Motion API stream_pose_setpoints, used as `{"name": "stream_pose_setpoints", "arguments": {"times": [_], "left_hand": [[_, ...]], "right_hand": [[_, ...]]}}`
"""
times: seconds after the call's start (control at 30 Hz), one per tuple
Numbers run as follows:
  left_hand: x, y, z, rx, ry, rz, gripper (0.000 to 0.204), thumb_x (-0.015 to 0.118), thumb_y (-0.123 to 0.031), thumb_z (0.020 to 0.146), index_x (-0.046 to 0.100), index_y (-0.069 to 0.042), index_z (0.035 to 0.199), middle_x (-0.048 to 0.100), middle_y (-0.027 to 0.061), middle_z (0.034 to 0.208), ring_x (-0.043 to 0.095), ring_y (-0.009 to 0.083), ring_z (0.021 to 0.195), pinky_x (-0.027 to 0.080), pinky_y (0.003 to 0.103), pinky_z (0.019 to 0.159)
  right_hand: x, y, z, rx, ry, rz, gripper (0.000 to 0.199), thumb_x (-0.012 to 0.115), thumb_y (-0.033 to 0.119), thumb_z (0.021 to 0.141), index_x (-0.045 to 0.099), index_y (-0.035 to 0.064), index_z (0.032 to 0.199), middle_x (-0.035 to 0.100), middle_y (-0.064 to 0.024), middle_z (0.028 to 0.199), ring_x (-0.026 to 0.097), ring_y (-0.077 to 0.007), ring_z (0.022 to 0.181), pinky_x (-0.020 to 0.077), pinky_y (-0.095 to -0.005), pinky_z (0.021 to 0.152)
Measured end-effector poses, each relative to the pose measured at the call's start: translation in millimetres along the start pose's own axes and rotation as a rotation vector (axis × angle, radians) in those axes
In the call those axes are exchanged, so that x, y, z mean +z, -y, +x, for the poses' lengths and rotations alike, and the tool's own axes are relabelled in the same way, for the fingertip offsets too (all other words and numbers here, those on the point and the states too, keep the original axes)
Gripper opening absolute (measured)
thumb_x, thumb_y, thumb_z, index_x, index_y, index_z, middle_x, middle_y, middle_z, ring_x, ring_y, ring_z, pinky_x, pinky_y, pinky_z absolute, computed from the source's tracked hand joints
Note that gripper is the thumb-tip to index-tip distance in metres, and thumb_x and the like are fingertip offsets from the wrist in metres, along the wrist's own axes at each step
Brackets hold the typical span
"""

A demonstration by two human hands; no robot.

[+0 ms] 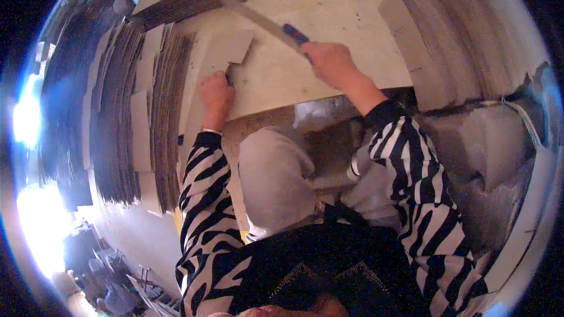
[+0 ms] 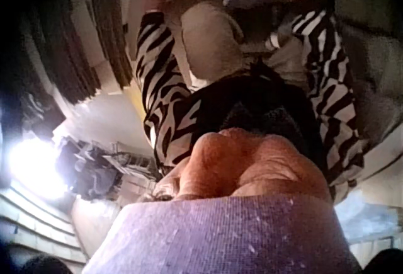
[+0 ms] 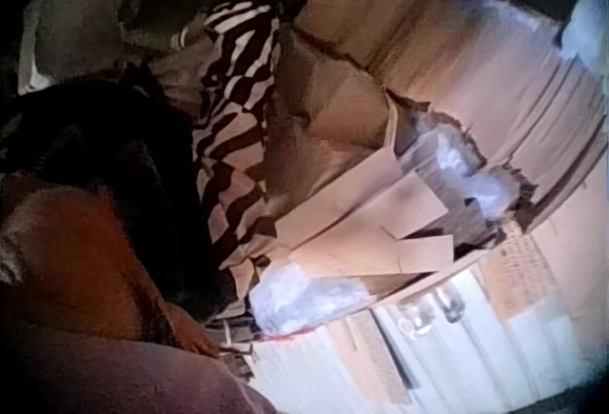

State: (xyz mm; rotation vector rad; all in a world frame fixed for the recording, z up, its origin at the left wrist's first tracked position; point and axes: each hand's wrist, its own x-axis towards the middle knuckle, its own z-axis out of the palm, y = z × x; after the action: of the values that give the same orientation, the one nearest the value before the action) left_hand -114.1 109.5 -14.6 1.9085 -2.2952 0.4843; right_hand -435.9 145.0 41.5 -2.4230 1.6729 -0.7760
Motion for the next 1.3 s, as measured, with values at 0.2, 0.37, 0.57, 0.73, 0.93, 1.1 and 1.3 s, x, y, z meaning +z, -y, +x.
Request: {"name": "stream_pose_setpoints", "arguments": {"times": [0.2,0.37,0.57,0.73,0.93,1.1,1.3], "left_hand": [[-44,-57,-4,-0.165,0.141,-0.719,0.021,0.055,-0.022,0.084,0.063,-0.003,0.085,0.062,0.0193,0.078,0.062,0.0336,0.075,0.044,0.048,0.066],[-29,-81,0,-0.268,0.153,-1.121,0.025,0.053,-0.024,0.086,0.065,-0.002,0.085,0.059,0.0166,0.067,0.055,0.0253,0.063,0.042,0.040,0.060],[-42,-80,4,-0.035,0.477,-1.316,0.030,0.051,-0.019,0.088,0.065,0.003,0.104,0.067,0.0160,0.095,0.060,0.0234,0.084,0.045,0.031,0.073],[-26,-8,5,-0.179,0.101,-0.232,0.045,0.052,-0.031,0.088,0.057,0.000,0.120,0.047,0.0206,0.135,0.043,0.0330,0.127,0.040,0.044,0.097],[8,9,-23,-0.189,0.029,0.065,0.038,0.058,-0.027,0.080,0.061,-0.001,0.107,0.051,0.0196,0.127,0.047,0.0384,0.118,0.043,0.051,0.089],[13,23,-19,0.003,0.024,0.097,0.017,0.057,-0.015,0.076,0.061,-0.003,0.087,0.062,0.0152,0.096,0.059,0.0348,0.092,0.049,0.046,0.074],[-4,37,-1,-0.019,0.001,-0.125,0.016,0.058,-0.012,0.072,0.062,-0.003,0.085,0.064,0.0154,0.086,0.062,0.0370,0.080,0.050,0.046,0.071]], "right_hand": [[10,37,2,-0.156,-0.033,0.053,0.023,0.054,0.009,0.080,0.059,0.0102,0.102,0.064,-0.0111,0.081,0.065,-0.0317,0.078,0.0510,-0.0447,0.065],[17,19,-3,-0.014,0.276,-0.040,0.024,0.052,0.013,0.085,0.058,0.0126,0.108,0.064,-0.0101,0.080,0.066,-0.0304,0.078,0.0517,-0.0449,0.063],[26,-1,-7,-0.043,0.174,-0.091,0.026,0.055,0.015,0.085,0.057,0.0132,0.111,0.066,-0.0114,0.079,0.067,-0.0339,0.081,0.0511,-0.0477,0.064],[-4,8,6,0.141,0.311,-0.153,0.036,0.062,0.013,0.079,0.056,0.0135,0.115,0.067,-0.0129,0.085,0.066,-0.0349,0.085,0.0507,-0.0487,0.069],[-6,3,8,0.190,0.251,-0.152,0.038,0.058,0.006,0.077,0.052,0.0090,0.115,0.066,-0.0155,0.091,0.064,-0.0367,0.088,0.0499,-0.0486,0.071],[8,6,10,0.093,0.207,-0.128,0.026,0.058,0.010,0.080,0.056,0.0107,0.105,0.066,-0.0151,0.091,0.065,-0.0347,0.087,0.0509,-0.0477,0.068],[23,16,-4,-0.186,0.046,-0.070,0.023,0.052,0.011,0.084,0.058,0.0137,0.106,0.063,-0.0119,0.081,0.064,-0.0320,0.078,0.0513,-0.0452,0.062]]}}
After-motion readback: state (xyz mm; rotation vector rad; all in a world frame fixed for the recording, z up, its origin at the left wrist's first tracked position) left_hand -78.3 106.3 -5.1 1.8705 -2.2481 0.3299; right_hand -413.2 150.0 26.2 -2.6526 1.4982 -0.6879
